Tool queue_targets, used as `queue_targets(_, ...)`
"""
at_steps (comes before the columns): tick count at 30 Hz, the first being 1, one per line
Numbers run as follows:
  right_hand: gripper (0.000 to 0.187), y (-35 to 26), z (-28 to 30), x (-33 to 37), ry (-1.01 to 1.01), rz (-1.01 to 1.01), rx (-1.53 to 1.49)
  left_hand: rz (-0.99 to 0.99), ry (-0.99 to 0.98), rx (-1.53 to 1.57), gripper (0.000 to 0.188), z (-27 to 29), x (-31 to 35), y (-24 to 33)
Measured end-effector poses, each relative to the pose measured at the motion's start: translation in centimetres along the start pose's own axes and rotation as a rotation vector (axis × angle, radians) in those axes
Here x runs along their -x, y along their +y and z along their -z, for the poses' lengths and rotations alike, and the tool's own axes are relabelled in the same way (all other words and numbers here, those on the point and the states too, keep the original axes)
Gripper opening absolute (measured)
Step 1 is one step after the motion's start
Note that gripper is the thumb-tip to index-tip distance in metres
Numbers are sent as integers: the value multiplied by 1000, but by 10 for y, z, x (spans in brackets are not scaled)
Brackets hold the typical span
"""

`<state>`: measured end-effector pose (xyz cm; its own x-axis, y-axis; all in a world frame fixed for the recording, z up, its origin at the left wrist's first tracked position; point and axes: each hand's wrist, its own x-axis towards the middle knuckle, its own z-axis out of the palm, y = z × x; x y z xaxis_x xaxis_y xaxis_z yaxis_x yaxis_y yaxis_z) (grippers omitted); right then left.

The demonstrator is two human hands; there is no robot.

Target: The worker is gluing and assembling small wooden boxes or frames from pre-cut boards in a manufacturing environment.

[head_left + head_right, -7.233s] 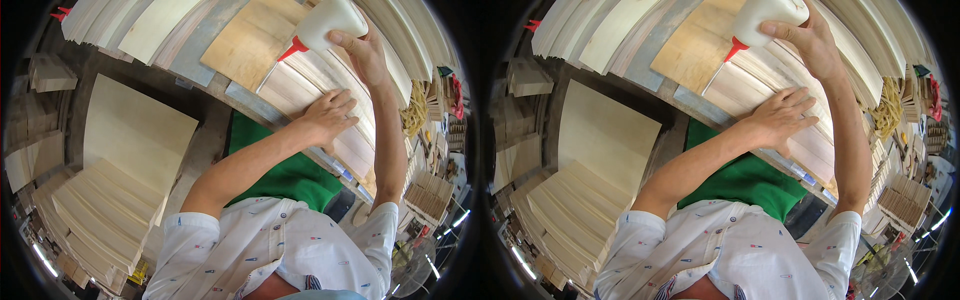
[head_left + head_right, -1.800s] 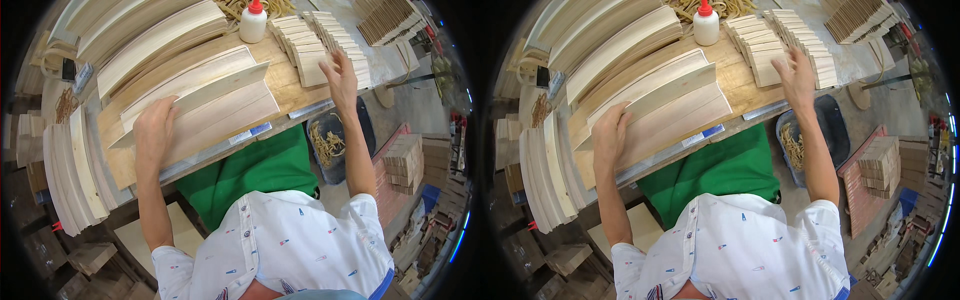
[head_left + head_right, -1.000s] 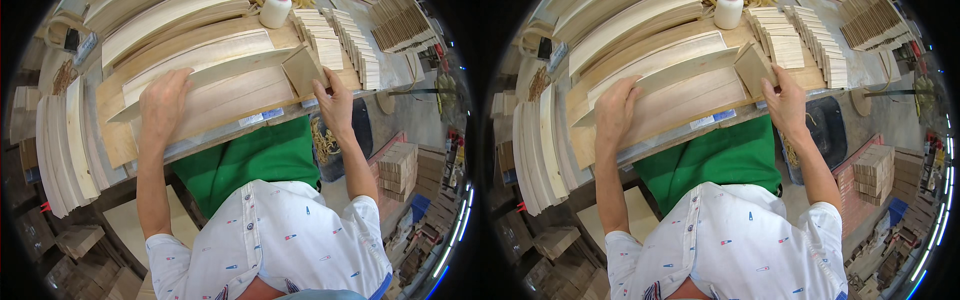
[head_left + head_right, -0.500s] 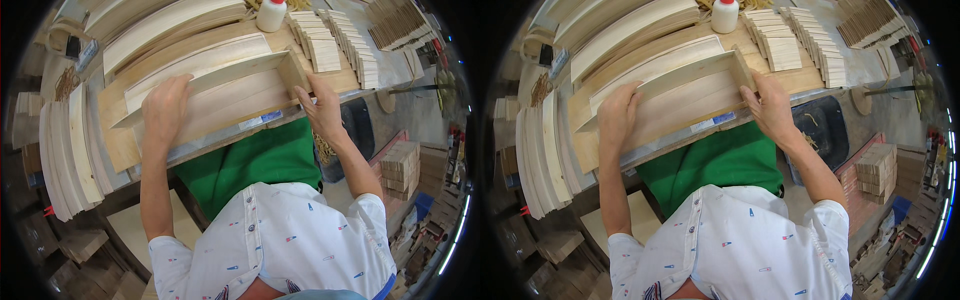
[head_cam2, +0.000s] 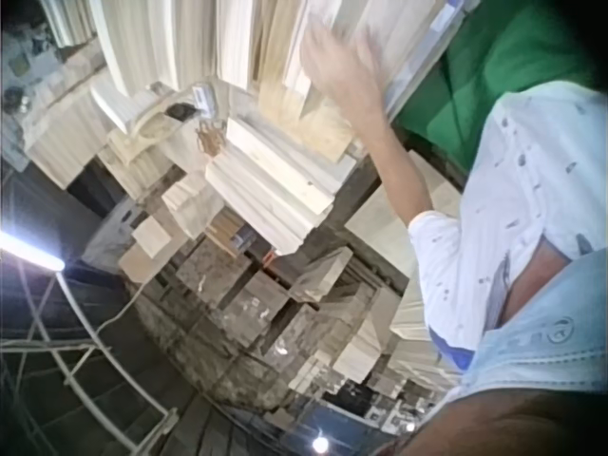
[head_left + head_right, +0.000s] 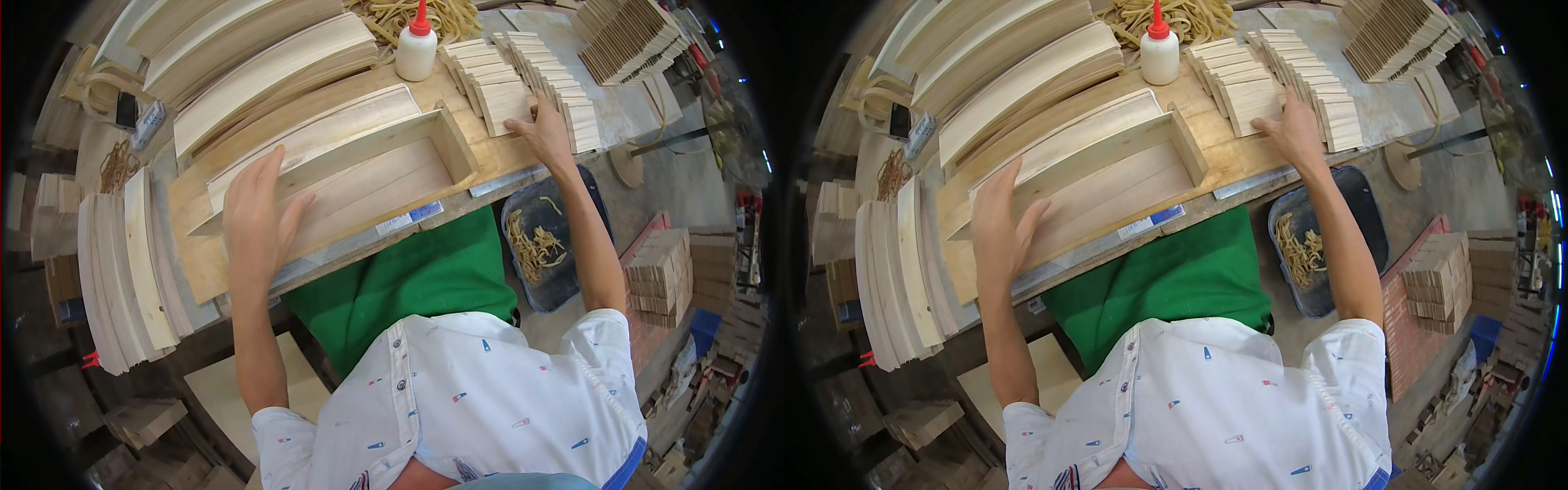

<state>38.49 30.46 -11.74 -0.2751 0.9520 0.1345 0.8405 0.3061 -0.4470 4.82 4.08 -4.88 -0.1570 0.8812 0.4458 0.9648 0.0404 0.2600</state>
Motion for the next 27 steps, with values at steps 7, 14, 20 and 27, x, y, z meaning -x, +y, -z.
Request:
queue_targets(7,63,19,2,2,-21,-100,-216,36,154,124,51,-1,19,22)
queue_targets(14,25,21,32,26,-25,-200,-988,-3,116,459,42,-28,33,80)
queue_targets(20,15,-2,42,47,73,-191,-982,25,73,759,39,-52,17,122)
queue_targets(27,76,27,15,31,250,48,-110,68,-25,698,40,-48,39,113)
